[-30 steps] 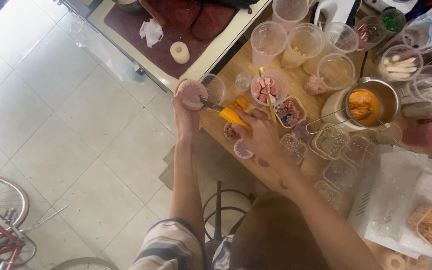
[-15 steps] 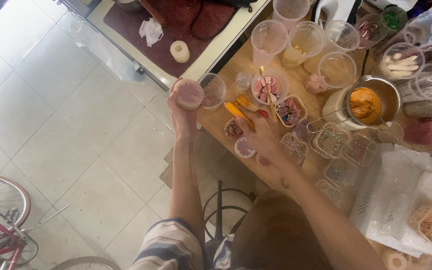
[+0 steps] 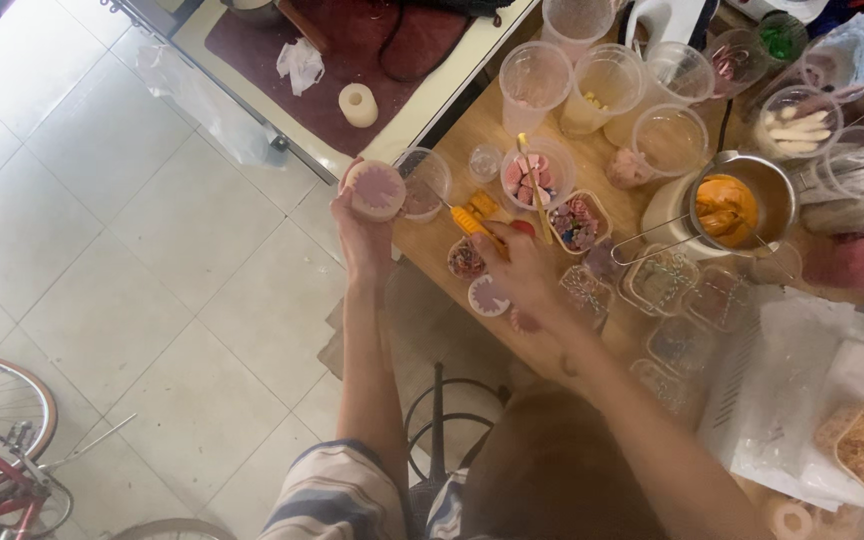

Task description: The person prepares decorative candle elements by placing small items into a plastic container, adding shredded paper, and using a utility knife to trim a molded wax flower shape.

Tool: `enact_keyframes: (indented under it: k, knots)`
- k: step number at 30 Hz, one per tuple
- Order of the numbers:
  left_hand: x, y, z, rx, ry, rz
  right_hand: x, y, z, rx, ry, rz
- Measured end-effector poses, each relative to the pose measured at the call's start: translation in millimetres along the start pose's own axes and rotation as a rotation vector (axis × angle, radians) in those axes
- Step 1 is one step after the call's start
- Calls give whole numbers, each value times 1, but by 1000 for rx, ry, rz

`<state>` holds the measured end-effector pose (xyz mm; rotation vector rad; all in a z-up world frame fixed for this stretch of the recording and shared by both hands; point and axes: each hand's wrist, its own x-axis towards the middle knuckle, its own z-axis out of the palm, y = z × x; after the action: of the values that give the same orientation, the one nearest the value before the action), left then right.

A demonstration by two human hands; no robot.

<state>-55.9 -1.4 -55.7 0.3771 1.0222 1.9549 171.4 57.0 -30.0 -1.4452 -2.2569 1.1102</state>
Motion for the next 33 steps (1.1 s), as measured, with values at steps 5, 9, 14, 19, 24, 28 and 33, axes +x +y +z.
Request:
enact_keyframes:
  k: [5,9,14,19,24,28,33]
  knots:
    - [2,-3,-3,55,97,-38,-1,3,3,-109,-33,5]
    - [2,-6,-9,5,51,-35,-2,5,1,-36,6,-65]
    - [9,-4,-7,-45,18,-25,-21,-15,-27,-131,74,-95]
    - [-7,5,27,-100,-99,-24,-77,-24,-73,-190,177,-73]
    - [-42,-8,69,-114,-250,-102,-154,60,-121,-74,288,74]
    - [-79,-36,85,-135,-243,-332,-214,138,-133,-266,302,563]
    - [-109,-72,110,-190,-344,-576,-245,156,-111,-358,387,491]
